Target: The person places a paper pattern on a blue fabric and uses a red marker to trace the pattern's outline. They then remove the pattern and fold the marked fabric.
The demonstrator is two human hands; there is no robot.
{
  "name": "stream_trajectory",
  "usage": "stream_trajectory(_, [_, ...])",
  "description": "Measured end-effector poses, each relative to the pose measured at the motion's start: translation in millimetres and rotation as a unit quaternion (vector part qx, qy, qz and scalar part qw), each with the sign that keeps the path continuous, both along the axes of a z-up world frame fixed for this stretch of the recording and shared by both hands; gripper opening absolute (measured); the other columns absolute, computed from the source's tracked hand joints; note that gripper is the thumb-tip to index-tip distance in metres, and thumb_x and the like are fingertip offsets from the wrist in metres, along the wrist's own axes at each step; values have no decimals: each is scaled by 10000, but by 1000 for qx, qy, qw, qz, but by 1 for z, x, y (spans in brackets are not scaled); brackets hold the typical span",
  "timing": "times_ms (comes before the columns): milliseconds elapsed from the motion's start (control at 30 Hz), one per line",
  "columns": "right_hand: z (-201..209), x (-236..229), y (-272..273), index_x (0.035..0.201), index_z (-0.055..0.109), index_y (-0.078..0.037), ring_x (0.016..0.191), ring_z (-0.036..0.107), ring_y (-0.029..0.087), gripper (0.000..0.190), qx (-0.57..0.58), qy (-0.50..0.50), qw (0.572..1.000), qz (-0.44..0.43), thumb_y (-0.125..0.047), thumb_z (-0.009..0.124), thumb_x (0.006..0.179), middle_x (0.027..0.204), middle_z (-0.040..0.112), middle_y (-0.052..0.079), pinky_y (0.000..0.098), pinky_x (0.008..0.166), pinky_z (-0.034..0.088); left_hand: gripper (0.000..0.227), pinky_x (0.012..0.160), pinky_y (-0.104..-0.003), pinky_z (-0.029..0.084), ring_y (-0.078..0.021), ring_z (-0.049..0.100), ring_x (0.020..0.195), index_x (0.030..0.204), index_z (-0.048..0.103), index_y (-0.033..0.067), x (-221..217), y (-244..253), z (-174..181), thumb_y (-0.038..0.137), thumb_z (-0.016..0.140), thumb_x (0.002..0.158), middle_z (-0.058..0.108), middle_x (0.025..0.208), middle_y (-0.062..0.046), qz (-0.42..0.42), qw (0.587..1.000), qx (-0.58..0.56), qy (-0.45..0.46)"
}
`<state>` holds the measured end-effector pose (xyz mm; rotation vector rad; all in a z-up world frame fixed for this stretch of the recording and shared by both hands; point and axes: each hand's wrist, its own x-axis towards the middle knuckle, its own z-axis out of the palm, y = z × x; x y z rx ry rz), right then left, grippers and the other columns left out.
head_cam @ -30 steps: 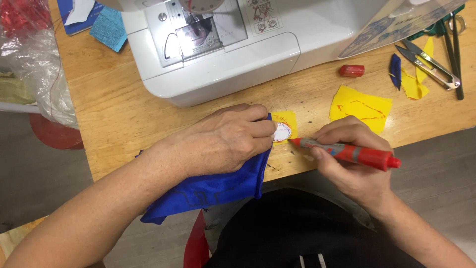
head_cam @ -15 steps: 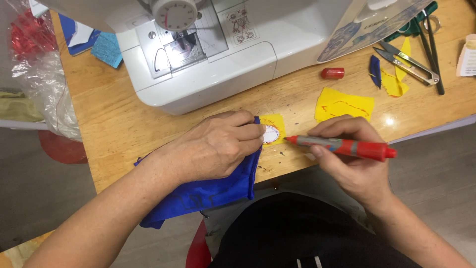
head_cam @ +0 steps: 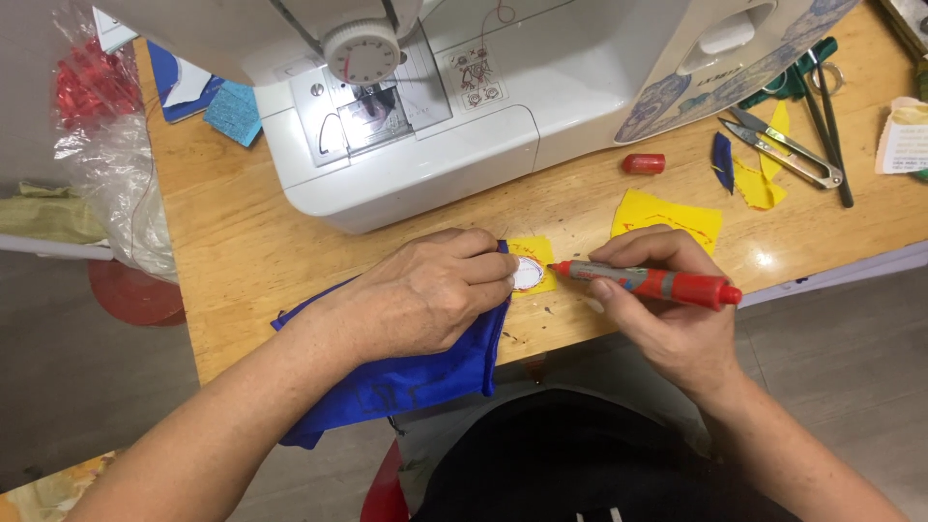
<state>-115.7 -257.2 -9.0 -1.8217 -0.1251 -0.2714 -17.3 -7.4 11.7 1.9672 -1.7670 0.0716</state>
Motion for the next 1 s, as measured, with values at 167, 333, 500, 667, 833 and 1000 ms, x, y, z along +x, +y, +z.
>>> stream_trajectory(167, [4,7,4,1045,620,-8,985,717,227,215,-15,-11,999,27,-44,753,880,1044,714,149,306,916,601,148,780,-416,506,-317,531,833,930,662,-39,0,0,0,-28,517,962,609,954,-108,6,1000,13,-11])
stream_trajectory(333, [0,5,4,1017,627,-5,941,700,209,197,-34,-11,999,20,-46,757,875,1021,715,140,284,872,573,124,728,-414,494,-304,527,825,900,660,1,0,0,-2,12,550,958,595,920,-84,18,999,26,-25])
stream_trajectory(500, [-2,5,0,1001,611,-23,913,698,209,193,-33,-8,999,39,-66,747,869,995,703,130,287,841,589,139,754,-394,506,-294,524,817,880,667,-12,1,1,0,-26,554,959,607,926,-86,14,1000,11,-14])
stream_trajectory(667, [-4,0,-4,1010,583,-37,921,693,211,202,-18,-34,999,27,-77,734,881,989,688,127,292,857,572,130,797,-414,510,-322,532,836,933,653,-31,1,3,-3,-28,527,968,627,989,-112,8,1000,3,19])
stream_trajectory(833, [7,2,8,954,626,-36,885,742,205,191,-27,-31,996,74,-81,768,834,970,738,133,269,811,599,162,809,-426,534,-331,565,900,1034,684,-53,1,6,-4,-37,528,990,673,1107,-121,17,999,-3,34])
stream_trajectory(1000, [5,5,15,965,659,-20,907,756,207,183,-53,-36,993,98,-72,778,836,982,754,138,270,852,611,165,770,-437,531,-339,557,898,1031,678,-44,1,6,-7,-23,518,999,671,1117,-114,18,999,-3,48])
